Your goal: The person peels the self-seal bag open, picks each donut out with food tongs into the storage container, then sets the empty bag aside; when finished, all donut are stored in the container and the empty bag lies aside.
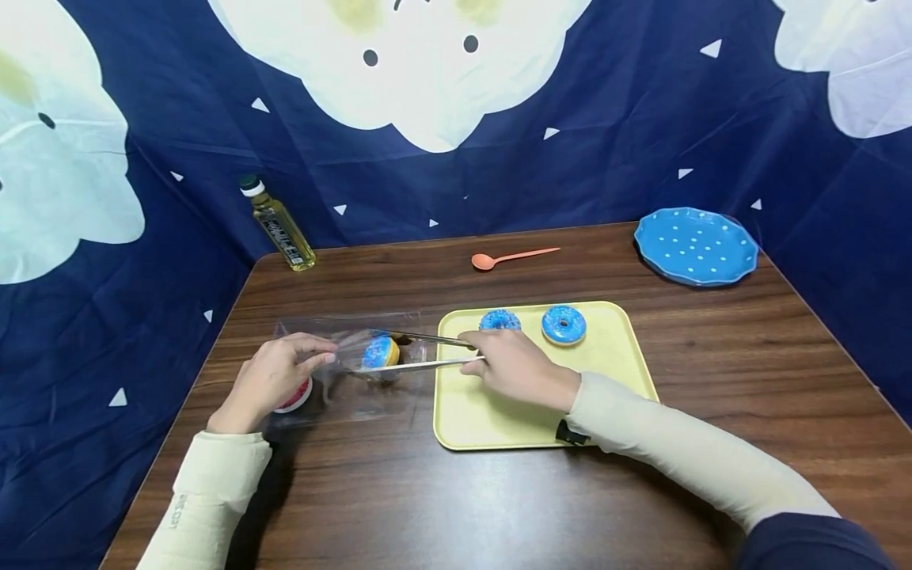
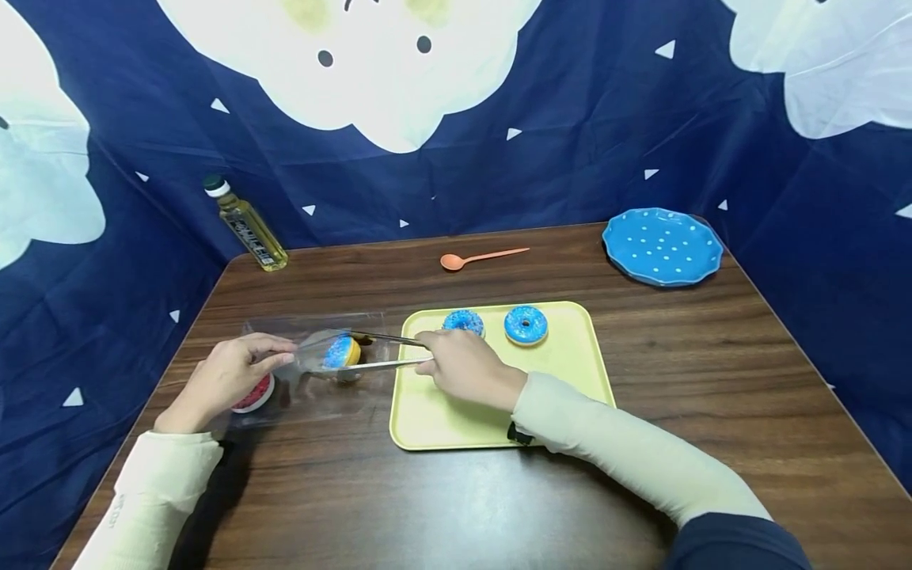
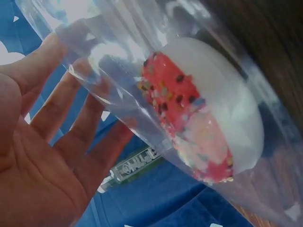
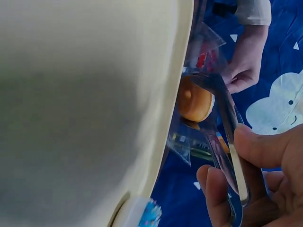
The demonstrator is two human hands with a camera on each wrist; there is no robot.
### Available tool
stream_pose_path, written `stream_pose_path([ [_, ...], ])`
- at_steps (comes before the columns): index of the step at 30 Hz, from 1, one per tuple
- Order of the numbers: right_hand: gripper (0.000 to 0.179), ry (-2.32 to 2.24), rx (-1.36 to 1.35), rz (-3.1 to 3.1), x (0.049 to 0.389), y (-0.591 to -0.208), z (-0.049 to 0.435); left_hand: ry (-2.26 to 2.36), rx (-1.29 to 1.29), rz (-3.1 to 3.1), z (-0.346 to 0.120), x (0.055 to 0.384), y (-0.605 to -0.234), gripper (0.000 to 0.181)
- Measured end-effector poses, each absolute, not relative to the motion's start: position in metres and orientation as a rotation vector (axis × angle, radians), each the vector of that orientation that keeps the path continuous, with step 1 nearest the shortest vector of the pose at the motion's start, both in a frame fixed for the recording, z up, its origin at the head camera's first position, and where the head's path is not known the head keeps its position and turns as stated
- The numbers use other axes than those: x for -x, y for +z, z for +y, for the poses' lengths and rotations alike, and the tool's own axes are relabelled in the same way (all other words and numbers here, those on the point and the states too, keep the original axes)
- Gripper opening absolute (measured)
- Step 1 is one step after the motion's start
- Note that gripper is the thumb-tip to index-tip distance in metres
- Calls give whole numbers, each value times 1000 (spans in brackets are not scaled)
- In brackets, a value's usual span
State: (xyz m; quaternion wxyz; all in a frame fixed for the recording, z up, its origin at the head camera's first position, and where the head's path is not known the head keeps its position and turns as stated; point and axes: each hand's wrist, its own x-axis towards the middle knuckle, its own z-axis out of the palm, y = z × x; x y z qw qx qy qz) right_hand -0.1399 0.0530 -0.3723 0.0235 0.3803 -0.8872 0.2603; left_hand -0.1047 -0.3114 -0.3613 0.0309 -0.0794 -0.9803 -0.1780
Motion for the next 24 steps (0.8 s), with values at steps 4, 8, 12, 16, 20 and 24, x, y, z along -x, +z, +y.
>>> stream_pose_path([
  [4,39,802,-1175,-2751,136,-371,68,-555,238,-3028,-312,104,-362,23],
  [8,42,802,-1147,-2743,132,-368,83,-570,228,-3031,-313,103,-361,24],
  [12,44,786,-1156,-2716,131,-368,89,-578,212,-3017,-315,102,-360,24],
  [16,46,768,-1172,-2727,131,-369,85,-581,211,-3004,-315,102,-360,23],
  [20,47,729,-1172,-2757,130,-372,81,-590,217,-3004,-313,103,-362,22],
  [24,46,731,-1156,-2758,128,-372,83,-597,221,-3018,-312,104,-363,25],
])
